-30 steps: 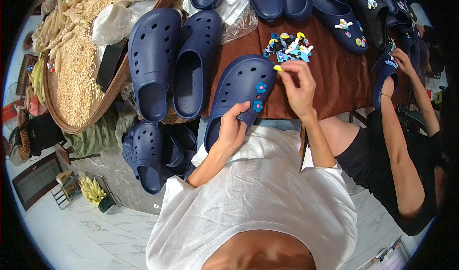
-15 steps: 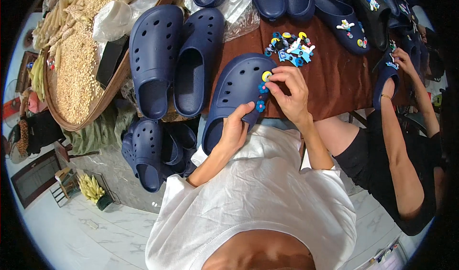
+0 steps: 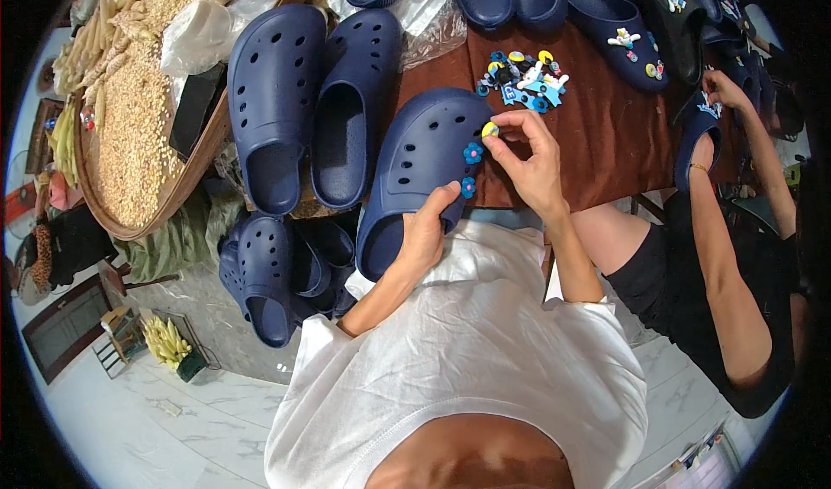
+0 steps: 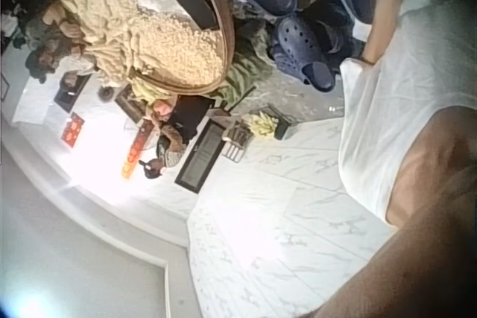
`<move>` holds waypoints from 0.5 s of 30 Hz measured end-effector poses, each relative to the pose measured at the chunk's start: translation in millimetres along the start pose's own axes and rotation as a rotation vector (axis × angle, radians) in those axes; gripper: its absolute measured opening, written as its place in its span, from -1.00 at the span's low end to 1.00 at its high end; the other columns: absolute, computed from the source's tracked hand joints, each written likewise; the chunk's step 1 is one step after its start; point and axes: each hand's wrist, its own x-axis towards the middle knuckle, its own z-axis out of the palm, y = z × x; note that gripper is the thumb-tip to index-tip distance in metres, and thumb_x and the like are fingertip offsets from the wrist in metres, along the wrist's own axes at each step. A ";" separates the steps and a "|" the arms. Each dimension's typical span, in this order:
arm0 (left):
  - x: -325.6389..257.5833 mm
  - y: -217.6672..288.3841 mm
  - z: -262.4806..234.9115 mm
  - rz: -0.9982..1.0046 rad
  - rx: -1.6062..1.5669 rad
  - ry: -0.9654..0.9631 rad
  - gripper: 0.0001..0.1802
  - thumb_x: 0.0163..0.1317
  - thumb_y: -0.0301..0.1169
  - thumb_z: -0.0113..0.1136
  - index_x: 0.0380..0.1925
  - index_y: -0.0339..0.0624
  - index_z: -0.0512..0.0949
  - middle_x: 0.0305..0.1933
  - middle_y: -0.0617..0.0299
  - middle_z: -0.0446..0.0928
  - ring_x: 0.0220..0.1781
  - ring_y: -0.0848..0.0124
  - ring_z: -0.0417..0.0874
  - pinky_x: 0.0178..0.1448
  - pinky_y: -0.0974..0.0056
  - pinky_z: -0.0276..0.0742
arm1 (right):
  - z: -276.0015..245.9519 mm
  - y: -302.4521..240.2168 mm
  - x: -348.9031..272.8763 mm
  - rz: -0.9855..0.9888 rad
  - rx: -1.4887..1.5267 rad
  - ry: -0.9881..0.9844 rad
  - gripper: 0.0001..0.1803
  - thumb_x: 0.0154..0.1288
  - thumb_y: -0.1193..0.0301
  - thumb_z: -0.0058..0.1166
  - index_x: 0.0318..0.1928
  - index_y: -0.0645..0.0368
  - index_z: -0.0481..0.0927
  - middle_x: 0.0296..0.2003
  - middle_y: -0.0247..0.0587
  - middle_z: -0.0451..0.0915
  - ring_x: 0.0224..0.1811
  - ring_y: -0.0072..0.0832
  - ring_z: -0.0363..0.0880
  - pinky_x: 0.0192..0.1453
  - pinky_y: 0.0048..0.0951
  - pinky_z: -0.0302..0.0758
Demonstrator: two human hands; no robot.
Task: Manually attaching decorative charms to rubber clogs.
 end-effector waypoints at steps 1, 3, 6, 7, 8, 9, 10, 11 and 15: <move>0.7 0.0 -1.1 -0.016 -0.002 0.001 -0.62 0.23 -0.54 0.23 0.06 -0.25 0.49 -0.01 0.20 0.57 0.01 0.39 0.61 0.18 0.25 0.50 | -1.5 0.5 1.1 -0.001 0.034 -0.019 -0.73 0.21 0.50 0.33 -0.08 0.22 0.62 -0.17 -0.25 0.55 -0.15 -0.49 0.62 -0.06 -0.45 0.60; 0.5 -0.9 0.2 -0.002 -0.004 0.007 -0.62 0.22 -0.53 0.24 0.07 -0.24 0.49 -0.01 0.20 0.57 0.01 0.38 0.61 0.18 0.24 0.50 | -3.8 -2.3 1.9 -0.002 0.067 -0.039 -0.75 0.24 0.52 0.29 -0.07 0.23 0.62 -0.16 -0.24 0.55 -0.16 -0.49 0.63 -0.06 -0.45 0.60; 0.0 -2.6 0.3 0.023 0.024 0.003 -0.61 0.22 -0.52 0.25 0.07 -0.24 0.48 0.00 0.20 0.57 0.01 0.38 0.61 0.17 0.24 0.50 | -6.8 -10.3 0.0 -0.057 -0.022 -0.064 -0.76 0.26 0.55 0.24 -0.05 0.24 0.61 -0.14 -0.22 0.55 -0.17 -0.46 0.63 -0.07 -0.44 0.60; -0.5 -2.4 1.1 0.035 0.052 -0.003 -0.60 0.22 -0.51 0.25 0.08 -0.25 0.48 0.00 0.21 0.57 0.01 0.38 0.60 0.18 0.24 0.50 | -7.0 -11.3 0.1 -0.092 -0.057 -0.073 -0.75 0.26 0.57 0.23 -0.04 0.24 0.61 -0.13 -0.20 0.54 -0.17 -0.41 0.63 -0.08 -0.41 0.59; -1.7 -2.4 3.5 0.036 0.053 -0.005 -0.60 0.22 -0.51 0.25 0.08 -0.25 0.48 0.00 0.21 0.57 0.01 0.38 0.60 0.18 0.24 0.50 | -7.5 -12.4 0.2 -0.127 -0.093 -0.081 -0.73 0.25 0.58 0.21 -0.02 0.24 0.61 -0.13 -0.18 0.54 -0.17 -0.36 0.63 -0.09 -0.38 0.58; -3.8 -2.3 7.4 0.056 0.091 -0.002 -0.60 0.23 -0.50 0.26 0.07 -0.26 0.48 -0.01 0.22 0.56 0.00 0.40 0.59 0.17 0.26 0.49 | -8.7 -14.3 0.4 -0.128 -0.093 -0.079 -0.73 0.25 0.58 0.21 -0.02 0.24 0.61 -0.13 -0.18 0.54 -0.17 -0.36 0.63 -0.09 -0.38 0.58; -5.6 -2.5 9.7 0.076 0.128 0.004 -0.61 0.23 -0.48 0.26 0.07 -0.27 0.49 -0.02 0.24 0.55 -0.01 0.41 0.58 0.16 0.27 0.47 | -9.5 -15.8 0.3 -0.169 -0.167 -0.091 -0.73 0.25 0.58 0.21 -0.02 0.24 0.61 -0.14 -0.16 0.53 -0.16 -0.31 0.62 -0.10 -0.33 0.57; -6.7 -3.1 9.8 0.078 0.128 0.003 -0.61 0.23 -0.48 0.26 0.07 -0.27 0.49 -0.02 0.24 0.55 -0.01 0.41 0.58 0.16 0.27 0.47 | -10.0 -16.6 0.5 -0.209 -0.240 -0.103 -0.72 0.24 0.59 0.20 -0.01 0.24 0.61 -0.15 -0.14 0.52 -0.15 -0.26 0.61 -0.10 -0.29 0.55; -12.5 -4.1 16.0 0.138 0.319 -0.011 -0.62 0.27 -0.38 0.26 0.04 -0.32 0.51 0.01 0.24 0.52 0.00 0.42 0.51 0.14 0.33 0.42 | -10.0 -20.1 1.8 -0.240 -0.284 -0.124 -0.73 0.24 0.58 0.21 -0.03 0.23 0.63 -0.16 -0.13 0.51 -0.13 -0.20 0.59 -0.09 -0.23 0.52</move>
